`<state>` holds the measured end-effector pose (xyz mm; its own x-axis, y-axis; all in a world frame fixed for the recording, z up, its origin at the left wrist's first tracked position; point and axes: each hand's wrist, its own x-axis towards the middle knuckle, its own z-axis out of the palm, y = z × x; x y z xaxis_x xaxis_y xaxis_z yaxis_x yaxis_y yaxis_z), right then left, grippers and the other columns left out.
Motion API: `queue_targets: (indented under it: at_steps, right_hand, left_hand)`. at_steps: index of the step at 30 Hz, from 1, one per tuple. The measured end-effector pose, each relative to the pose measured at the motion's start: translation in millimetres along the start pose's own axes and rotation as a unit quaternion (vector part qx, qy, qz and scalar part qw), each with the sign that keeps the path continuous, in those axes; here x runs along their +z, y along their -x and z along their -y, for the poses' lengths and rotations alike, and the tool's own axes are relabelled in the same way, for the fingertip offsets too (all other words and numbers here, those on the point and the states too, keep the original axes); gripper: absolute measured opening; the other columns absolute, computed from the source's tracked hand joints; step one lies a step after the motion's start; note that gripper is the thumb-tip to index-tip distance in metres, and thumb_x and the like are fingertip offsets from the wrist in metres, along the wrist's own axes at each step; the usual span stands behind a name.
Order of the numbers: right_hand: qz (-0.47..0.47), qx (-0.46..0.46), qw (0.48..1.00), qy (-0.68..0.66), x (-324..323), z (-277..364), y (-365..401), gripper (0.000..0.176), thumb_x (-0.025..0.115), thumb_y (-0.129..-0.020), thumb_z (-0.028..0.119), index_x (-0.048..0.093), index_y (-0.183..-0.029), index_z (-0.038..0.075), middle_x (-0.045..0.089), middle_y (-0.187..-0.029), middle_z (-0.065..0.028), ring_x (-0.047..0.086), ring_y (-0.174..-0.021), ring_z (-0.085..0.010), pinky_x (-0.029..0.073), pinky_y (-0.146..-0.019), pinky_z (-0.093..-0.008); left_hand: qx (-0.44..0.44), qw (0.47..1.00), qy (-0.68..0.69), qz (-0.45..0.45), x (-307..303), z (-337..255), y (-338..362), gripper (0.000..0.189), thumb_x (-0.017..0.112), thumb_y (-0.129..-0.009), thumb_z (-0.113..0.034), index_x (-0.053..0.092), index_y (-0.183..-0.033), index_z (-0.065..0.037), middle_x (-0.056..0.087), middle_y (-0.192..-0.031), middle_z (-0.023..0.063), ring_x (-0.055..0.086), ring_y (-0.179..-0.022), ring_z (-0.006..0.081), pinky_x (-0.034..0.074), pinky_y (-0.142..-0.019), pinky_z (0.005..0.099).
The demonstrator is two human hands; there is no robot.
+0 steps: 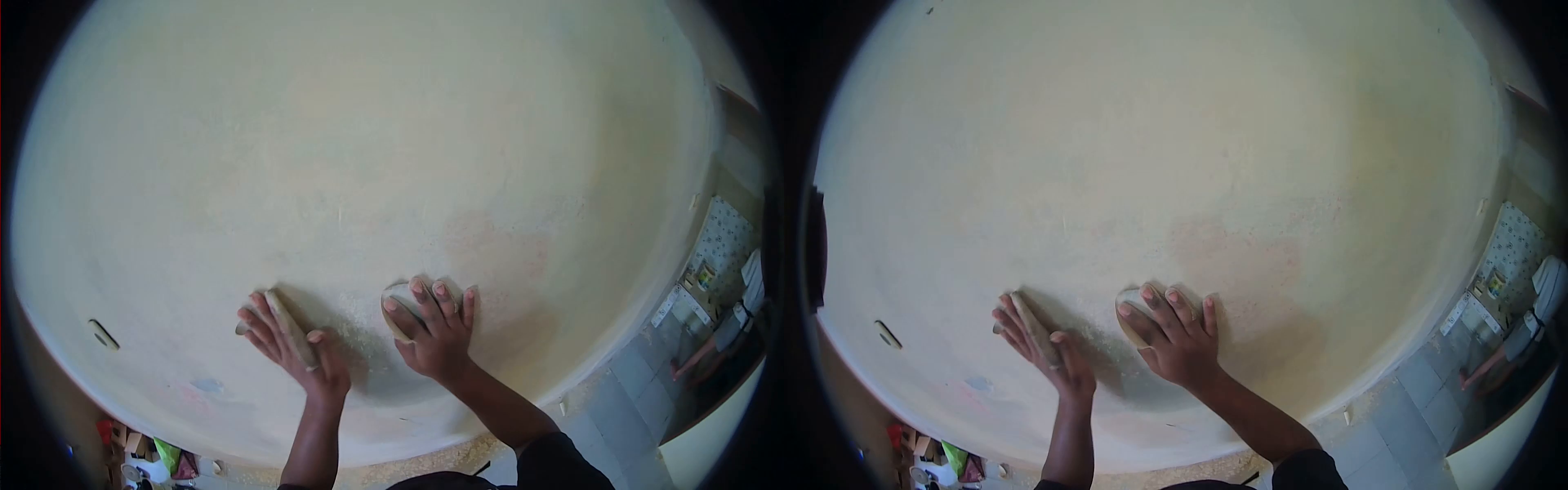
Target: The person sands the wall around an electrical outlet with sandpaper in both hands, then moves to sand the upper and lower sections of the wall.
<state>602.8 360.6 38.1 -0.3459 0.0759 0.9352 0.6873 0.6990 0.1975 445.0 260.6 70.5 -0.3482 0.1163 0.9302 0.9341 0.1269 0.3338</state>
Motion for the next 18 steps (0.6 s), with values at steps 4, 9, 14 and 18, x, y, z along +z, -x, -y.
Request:
queue_targets:
  at_steps: [4,9,14,18]
  right_hand:
    - [-0.127,0.189,0.961,-0.153,-15,-85,-20,0.067,0.048,-0.091,0.038,0.029,-0.138,-0.006,0.022,-0.146,-0.0232,0.028,-0.135,-0.0307,0.022,-0.11,-0.041]
    - [-0.062,0.123,0.989,-0.049,-10,-40,-11,0.058,0.039,-0.092,0.045,0.045,-0.134,0.006,0.029,-0.144,-0.0224,0.019,-0.137,-0.0399,0.005,-0.109,-0.0579]
    - [-0.005,0.102,0.988,-0.112,-19,-97,10,0.051,0.052,-0.081,0.041,0.05,-0.131,0.033,0.041,-0.141,-0.0095,0.028,-0.134,-0.0307,0.009,-0.108,-0.0577]
    - [-0.178,0.24,0.951,-0.079,-30,-165,-4,0.05,0.046,-0.085,0.042,0.048,-0.133,0.03,0.038,-0.142,-0.0126,0.027,-0.135,-0.0318,0.01,-0.107,-0.0597]
  left_hand:
    - [-0.036,0.997,0.055,-0.027,-10,13,-16,0.069,0.019,-0.096,-0.051,0.021,-0.143,0.0,0.022,-0.149,0.0168,0.005,-0.141,0.0353,-0.002,-0.111,0.0521]
    - [-0.054,0.997,0.059,-0.003,10,-21,2,0.081,0.021,-0.09,-0.064,0.015,-0.145,-0.004,0.015,-0.151,0.0142,-0.001,-0.142,0.0304,-0.007,-0.111,0.0517]
    - [-0.028,0.999,0.033,0.019,6,-15,2,0.078,0.021,-0.092,-0.06,0.018,-0.143,-0.002,0.017,-0.151,0.0155,0.004,-0.141,0.0322,-0.005,-0.111,0.0527]
    - [-0.068,0.995,-0.021,-0.068,18,-39,-9,0.069,0.019,-0.096,-0.052,0.018,-0.144,-0.001,0.017,-0.151,0.0159,0.005,-0.141,0.0315,-0.002,-0.112,0.0492]
